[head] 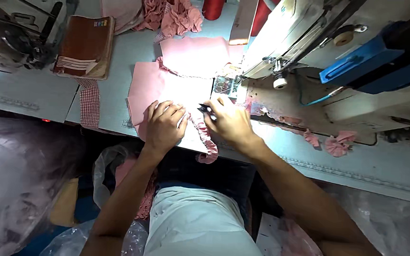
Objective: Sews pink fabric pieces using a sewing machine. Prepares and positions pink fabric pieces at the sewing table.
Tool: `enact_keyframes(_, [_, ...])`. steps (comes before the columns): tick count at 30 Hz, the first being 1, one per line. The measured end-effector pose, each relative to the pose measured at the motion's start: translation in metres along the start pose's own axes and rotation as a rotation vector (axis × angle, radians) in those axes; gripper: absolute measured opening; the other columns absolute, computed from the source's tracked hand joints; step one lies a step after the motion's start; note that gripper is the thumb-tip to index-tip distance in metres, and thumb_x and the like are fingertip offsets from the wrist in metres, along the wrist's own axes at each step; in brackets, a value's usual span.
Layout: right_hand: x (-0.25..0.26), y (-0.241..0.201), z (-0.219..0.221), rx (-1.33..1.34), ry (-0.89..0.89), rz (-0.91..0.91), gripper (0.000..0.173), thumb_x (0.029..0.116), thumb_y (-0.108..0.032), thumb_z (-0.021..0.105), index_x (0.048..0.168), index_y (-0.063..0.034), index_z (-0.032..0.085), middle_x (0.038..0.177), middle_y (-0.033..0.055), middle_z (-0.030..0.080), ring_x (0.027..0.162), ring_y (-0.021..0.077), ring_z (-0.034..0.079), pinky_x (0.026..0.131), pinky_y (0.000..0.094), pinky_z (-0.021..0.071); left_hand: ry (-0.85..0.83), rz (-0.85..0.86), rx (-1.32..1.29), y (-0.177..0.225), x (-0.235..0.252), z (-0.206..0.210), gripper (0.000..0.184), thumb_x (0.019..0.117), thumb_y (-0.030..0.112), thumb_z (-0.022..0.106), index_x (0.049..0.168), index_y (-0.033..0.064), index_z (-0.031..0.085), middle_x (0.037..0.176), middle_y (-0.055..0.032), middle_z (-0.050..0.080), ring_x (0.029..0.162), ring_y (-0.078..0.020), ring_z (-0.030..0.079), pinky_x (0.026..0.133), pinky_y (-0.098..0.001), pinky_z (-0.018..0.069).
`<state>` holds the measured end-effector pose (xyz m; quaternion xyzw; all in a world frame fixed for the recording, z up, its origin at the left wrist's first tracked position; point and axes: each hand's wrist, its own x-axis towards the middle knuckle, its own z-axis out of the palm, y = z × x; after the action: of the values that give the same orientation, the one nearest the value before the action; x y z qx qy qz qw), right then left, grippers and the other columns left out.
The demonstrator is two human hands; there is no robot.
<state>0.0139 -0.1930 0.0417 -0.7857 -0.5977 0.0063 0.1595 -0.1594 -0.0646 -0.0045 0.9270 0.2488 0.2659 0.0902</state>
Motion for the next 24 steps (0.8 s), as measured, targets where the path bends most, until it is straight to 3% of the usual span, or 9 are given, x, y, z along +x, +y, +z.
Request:
enact_keyframes(4, [0.019, 0.0, 0.019, -0.025, 0.101, -0.086, 0.015, 0.0971, -0.02, 0.065, 0.106, -0.0086, 0.07, 0.097, 0.0146, 0.065, 0.07, 0.0328, 0.065, 0.052, 0.0496, 0.0495, -0.046, 0.002, -0.021, 0.002, -0.003, -0.005, 0.029, 0.1001, 0.031, 0.059, 0.117, 0.019, 0.078, 0.127, 0.0014, 0.072, 0.131, -0.0234, 0.058, 0.117, -0.0544, 0.0338])
enact_keyframes(8, [-0.015, 0.01, 0.007, -0.069, 0.105, 0.041, 0.021, 0.0977, -0.018, 0.063, 0.114, -0.007, 0.071, 0.098, 0.0156, 0.066, 0.066, 0.0325, 0.066, 0.05, 0.0491, 0.0512, -0.058, -0.007, -0.045, 0.003, -0.005, -0.006, 0.028, 0.1002, 0.031, 0.059, 0.115, 0.0182, 0.079, 0.126, 0.0012, 0.072, 0.131, -0.0244, 0.058, 0.117, -0.0561, 0.0335])
enact_keyframes(13, [-0.072, 0.03, -0.011, -0.051, 0.16, 0.231, 0.026, 0.0981, -0.023, 0.061, 0.115, -0.0076, 0.074, 0.1, 0.0144, 0.069, 0.077, 0.0312, 0.069, 0.058, 0.0513, 0.0532, -0.032, 0.005, -0.058, -0.002, -0.002, -0.001, 0.029, 0.1007, 0.035, 0.056, 0.114, 0.0219, 0.079, 0.126, 0.0046, 0.073, 0.13, -0.0209, 0.06, 0.117, -0.0536, 0.0345])
enact_keyframes(17, [-0.076, 0.025, -0.014, 0.001, 0.153, 0.196, 0.029, 0.0931, -0.021, 0.068, 0.117, -0.0054, 0.074, 0.1, 0.0153, 0.068, 0.076, 0.0304, 0.069, 0.057, 0.0484, 0.0545, -0.034, 0.057, -0.106, -0.004, -0.001, -0.002, 0.028, 0.1004, 0.035, 0.058, 0.113, 0.0213, 0.08, 0.124, 0.0034, 0.073, 0.128, -0.021, 0.061, 0.117, -0.0545, 0.0341])
enact_keyframes(21, [-0.056, 0.011, -0.007, 0.082, 0.121, 0.113, 0.028, 0.0917, -0.019, 0.069, 0.117, -0.0076, 0.074, 0.096, 0.0125, 0.066, 0.074, 0.0277, 0.066, 0.057, 0.0457, 0.0539, -0.129, 0.054, -0.159, -0.004, -0.002, -0.015, 0.031, 0.101, 0.039, 0.057, 0.119, 0.0228, 0.077, 0.13, 0.0045, 0.071, 0.134, -0.0196, 0.058, 0.121, -0.0603, 0.0257])
enact_keyframes(24, [-0.045, 0.009, -0.003, 0.118, 0.103, 0.046, 0.026, 0.0929, -0.022, 0.067, 0.114, -0.0078, 0.074, 0.095, 0.0112, 0.066, 0.075, 0.0267, 0.066, 0.058, 0.045, 0.0536, -0.019, 0.009, -0.148, 0.001, -0.006, -0.028, 0.028, 0.1031, 0.026, 0.056, 0.122, 0.0173, 0.075, 0.135, -0.0014, 0.069, 0.135, -0.0221, 0.057, 0.121, -0.0569, 0.0303])
